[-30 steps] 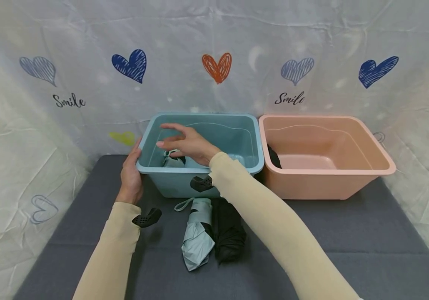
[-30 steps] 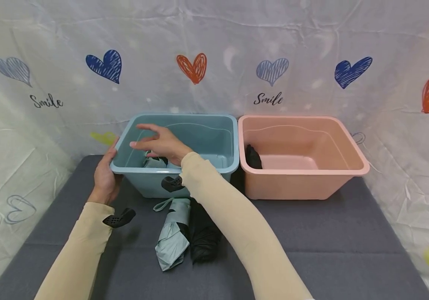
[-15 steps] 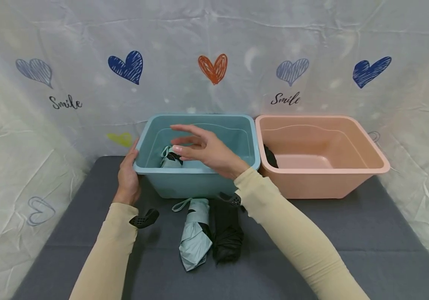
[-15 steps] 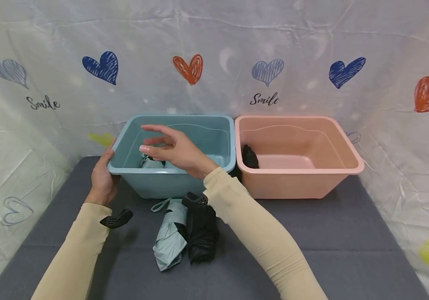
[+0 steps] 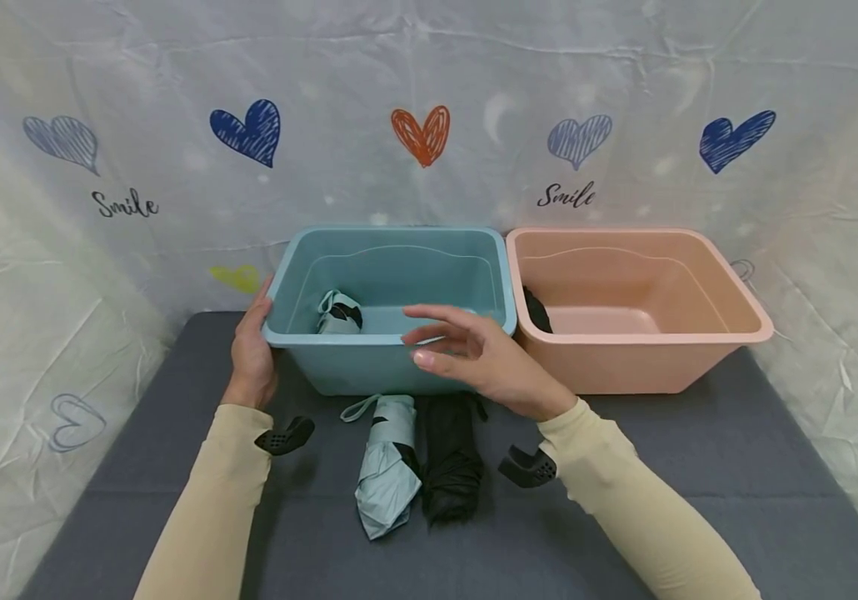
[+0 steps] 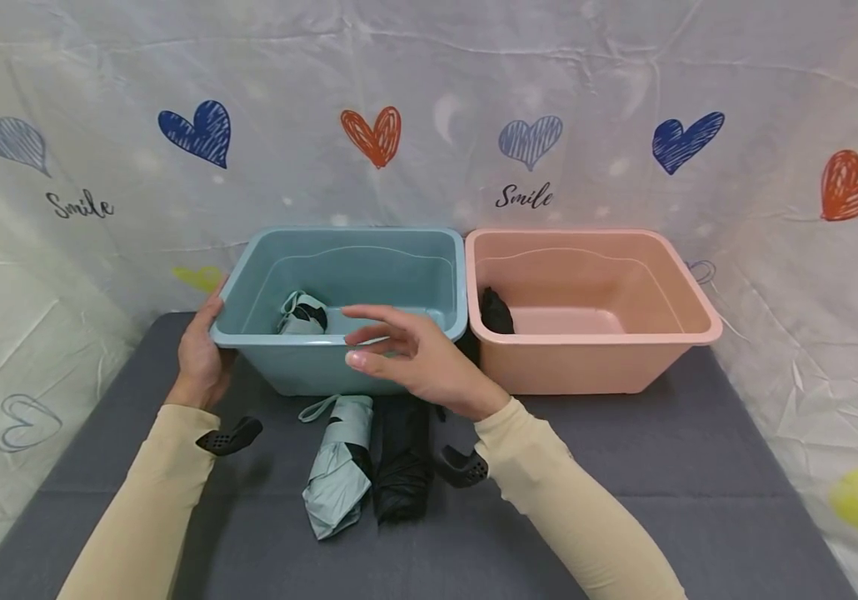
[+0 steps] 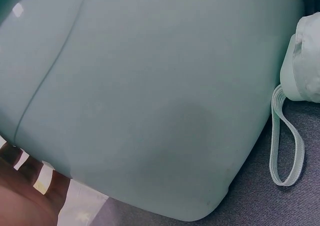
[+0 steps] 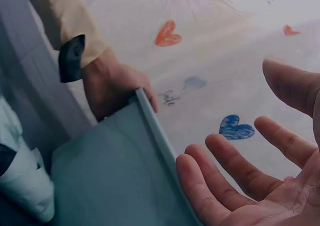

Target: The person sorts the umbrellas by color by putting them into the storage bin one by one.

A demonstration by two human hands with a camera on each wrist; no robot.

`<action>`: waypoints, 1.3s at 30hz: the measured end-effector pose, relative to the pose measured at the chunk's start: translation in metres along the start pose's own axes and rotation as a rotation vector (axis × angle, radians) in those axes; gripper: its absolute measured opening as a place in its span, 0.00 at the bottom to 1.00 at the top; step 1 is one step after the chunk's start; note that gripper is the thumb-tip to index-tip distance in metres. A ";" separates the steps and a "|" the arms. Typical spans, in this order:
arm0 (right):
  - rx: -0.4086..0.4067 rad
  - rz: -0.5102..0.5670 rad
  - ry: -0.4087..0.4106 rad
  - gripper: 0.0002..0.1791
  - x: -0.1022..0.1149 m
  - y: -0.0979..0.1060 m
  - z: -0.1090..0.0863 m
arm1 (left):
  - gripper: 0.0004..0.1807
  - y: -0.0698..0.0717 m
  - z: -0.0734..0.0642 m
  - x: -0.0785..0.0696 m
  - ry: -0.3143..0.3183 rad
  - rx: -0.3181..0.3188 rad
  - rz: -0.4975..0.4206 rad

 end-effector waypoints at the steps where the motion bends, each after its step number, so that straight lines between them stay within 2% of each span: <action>1: -0.008 -0.013 -0.006 0.30 -0.003 0.000 -0.005 | 0.29 0.000 0.000 0.000 0.003 -0.001 0.001; 7: -0.066 -0.092 -0.053 0.31 -0.029 0.003 -0.033 | 0.29 0.001 0.000 0.000 0.007 -0.002 0.007; 12: -0.125 -0.149 -0.140 0.31 -0.060 0.009 -0.049 | 0.29 0.002 0.000 0.001 0.005 -0.003 0.002; 19: -0.150 -0.234 -0.316 0.32 -0.107 0.011 -0.062 | 0.29 0.002 0.001 0.002 0.006 0.000 0.003; 25: -0.153 -0.251 -0.415 0.35 -0.128 0.002 -0.066 | 0.29 0.000 0.001 0.000 -0.012 0.015 -0.013; 32: -0.149 -0.267 -0.436 0.37 -0.142 -0.008 -0.061 | 0.29 0.000 0.002 -0.001 -0.009 0.009 -0.018; 39: -0.124 -0.292 -0.415 0.40 -0.141 -0.016 -0.054 | 0.29 0.000 0.001 0.000 -0.006 0.008 -0.015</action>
Point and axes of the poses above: each hand's wrist, its own z-axis towards the middle knuckle, its own y-axis out of the back of the hand, x = y × z, the point moved 8 cm from there along z, towards the middle knuckle, and after that the axes turned 3 degrees about -y, right-handed, at the moved point
